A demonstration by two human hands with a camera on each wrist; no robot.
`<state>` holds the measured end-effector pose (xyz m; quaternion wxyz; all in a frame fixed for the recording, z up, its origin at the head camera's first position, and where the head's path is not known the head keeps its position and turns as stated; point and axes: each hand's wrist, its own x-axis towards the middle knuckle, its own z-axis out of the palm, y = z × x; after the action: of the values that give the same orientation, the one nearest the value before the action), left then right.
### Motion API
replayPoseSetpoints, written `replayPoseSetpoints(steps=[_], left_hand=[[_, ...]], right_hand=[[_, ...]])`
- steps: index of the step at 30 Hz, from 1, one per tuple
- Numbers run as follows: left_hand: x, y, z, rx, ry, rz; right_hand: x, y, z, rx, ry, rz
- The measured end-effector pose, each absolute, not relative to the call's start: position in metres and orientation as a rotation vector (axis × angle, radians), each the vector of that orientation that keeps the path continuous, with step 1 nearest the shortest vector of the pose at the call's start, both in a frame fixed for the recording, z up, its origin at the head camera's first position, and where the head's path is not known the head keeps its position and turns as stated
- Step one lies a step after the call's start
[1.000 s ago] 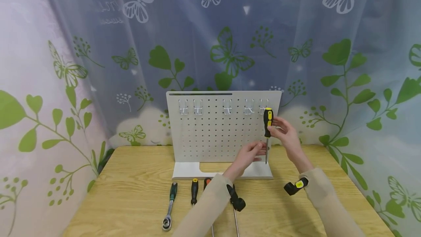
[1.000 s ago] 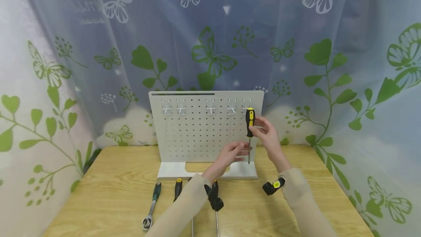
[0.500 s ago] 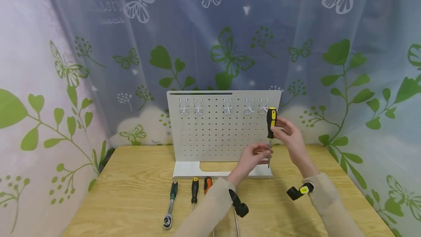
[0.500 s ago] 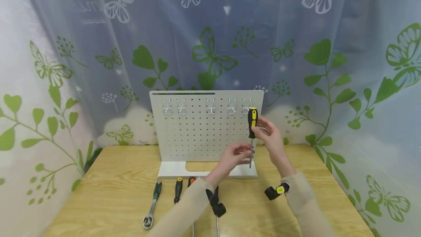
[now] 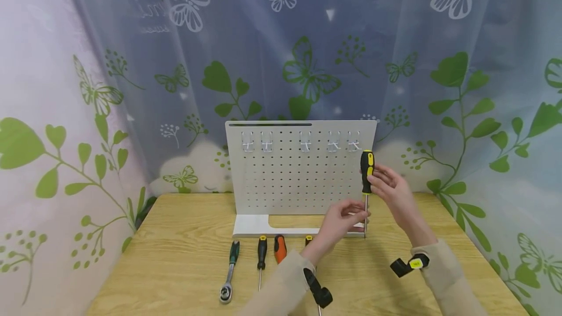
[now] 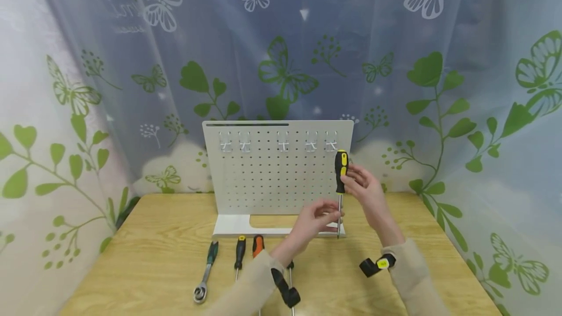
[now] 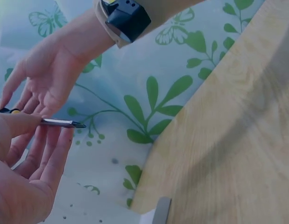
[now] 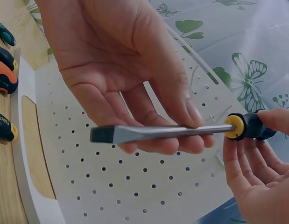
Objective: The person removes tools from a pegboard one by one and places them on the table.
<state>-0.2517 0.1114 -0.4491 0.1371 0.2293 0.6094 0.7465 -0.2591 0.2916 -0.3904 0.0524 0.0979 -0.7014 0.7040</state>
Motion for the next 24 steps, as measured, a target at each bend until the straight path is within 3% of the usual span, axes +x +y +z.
replayPoseSetpoints(steps=[24], left_hand=[[-0.214,0.102,-0.476,0.499,1.654,2.167]], right_hand=[[-0.237,0.286,-0.425,0.248,-2.216,2.218]])
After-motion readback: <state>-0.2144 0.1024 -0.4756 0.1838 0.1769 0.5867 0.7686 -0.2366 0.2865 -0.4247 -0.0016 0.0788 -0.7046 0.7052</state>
